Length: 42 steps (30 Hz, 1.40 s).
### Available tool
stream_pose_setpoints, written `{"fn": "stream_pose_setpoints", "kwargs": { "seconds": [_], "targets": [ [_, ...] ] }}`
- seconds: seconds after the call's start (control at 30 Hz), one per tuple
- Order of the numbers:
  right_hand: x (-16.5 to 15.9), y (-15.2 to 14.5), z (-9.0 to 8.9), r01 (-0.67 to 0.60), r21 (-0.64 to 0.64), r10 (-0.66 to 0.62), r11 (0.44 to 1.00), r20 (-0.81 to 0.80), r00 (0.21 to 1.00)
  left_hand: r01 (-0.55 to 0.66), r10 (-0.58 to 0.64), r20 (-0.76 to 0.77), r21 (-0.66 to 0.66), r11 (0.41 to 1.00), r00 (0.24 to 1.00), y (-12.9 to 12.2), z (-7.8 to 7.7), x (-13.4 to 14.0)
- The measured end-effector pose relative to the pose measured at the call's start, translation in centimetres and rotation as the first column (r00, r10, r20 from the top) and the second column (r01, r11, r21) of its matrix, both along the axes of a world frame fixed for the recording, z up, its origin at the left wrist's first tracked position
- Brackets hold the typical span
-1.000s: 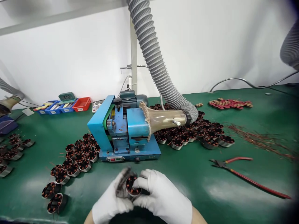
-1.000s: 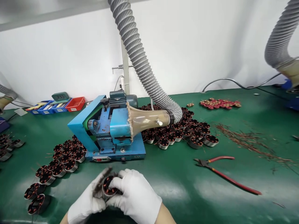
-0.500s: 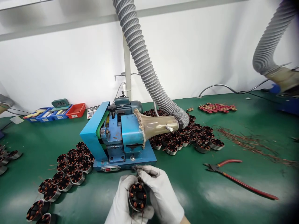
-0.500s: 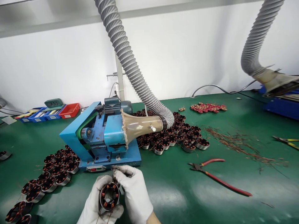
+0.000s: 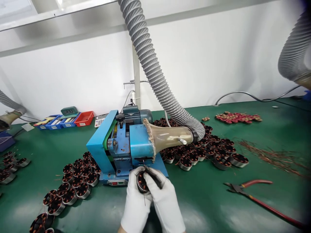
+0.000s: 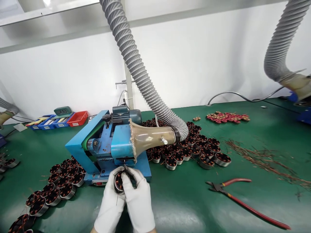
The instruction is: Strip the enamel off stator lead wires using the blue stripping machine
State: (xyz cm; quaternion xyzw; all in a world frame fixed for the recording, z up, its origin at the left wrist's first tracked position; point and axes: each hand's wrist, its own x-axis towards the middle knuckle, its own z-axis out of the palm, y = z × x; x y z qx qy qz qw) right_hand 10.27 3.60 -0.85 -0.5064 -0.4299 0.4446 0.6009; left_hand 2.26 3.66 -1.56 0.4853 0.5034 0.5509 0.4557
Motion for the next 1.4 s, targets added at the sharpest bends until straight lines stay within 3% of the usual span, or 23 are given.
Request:
{"fn": "stream_pose_setpoints", "kwargs": {
  "seconds": [0.2,0.5,0.6,0.7,0.8,0.9,1.0,1.1,1.23,1.3,1.4],
  "targets": [
    [0.3,2.9,-0.3,0.056,0.016,-0.056,0.998,0.007,0.998,-0.004,0.001,0.054,0.054,0.999,0.999,1.8,0.0,1.0],
    [0.6,3.3,0.1,0.037,0.004,-0.037,0.999,-0.037,0.999,-0.014,0.012,0.049,0.052,0.999,0.999,2.2,0.3,1.4],
    [0.6,2.5,0.3,0.042,0.002,-0.042,0.999,-0.039,0.998,-0.039,0.037,0.081,0.029,0.999,0.996,1.7,0.4,1.3],
    [0.8,0.5,-0.1,0.030,0.065,-0.028,0.997,-0.027,0.999,-0.070,0.087,0.176,-0.100,0.993,0.980,0.1,0.2,0.9],
    [1.3,-1.7,-0.8,-0.015,0.123,0.023,0.992,-0.065,0.998,0.011,0.045,0.241,-0.227,0.974,0.969,-1.9,0.2,0.0],
    [2.1,-3.0,-0.8,-0.061,0.070,0.072,0.996,-0.166,0.983,0.099,-0.063,0.186,-0.195,0.976,0.981,-3.2,0.7,-1.0],
    [3.1,-3.7,0.1,-0.066,-0.019,0.059,0.998,-0.247,0.967,0.129,-0.088,0.187,-0.218,0.967,0.978,-3.3,1.5,-1.7],
    [3.8,-4.2,1.0,-0.186,-0.031,0.177,0.982,-0.188,0.966,0.130,-0.039,0.296,-0.292,0.947,0.954,-3.1,1.9,-1.9],
    [3.8,-3.9,1.9,-0.238,0.104,0.244,0.966,-0.051,0.968,0.148,-0.013,0.399,-0.310,0.939,0.917,-4.0,2.2,-1.8],
    [3.5,-3.5,2.4,-0.260,0.095,0.270,0.961,-0.111,0.956,0.159,-0.049,0.340,-0.303,0.940,0.939,-4.9,2.3,-1.6],
    [3.3,-2.8,3.1,-0.355,-0.036,0.310,0.934,-0.414,0.856,0.152,-0.101,0.198,-0.264,0.952,0.975,-6.1,2.3,-1.4]
  ]
}}
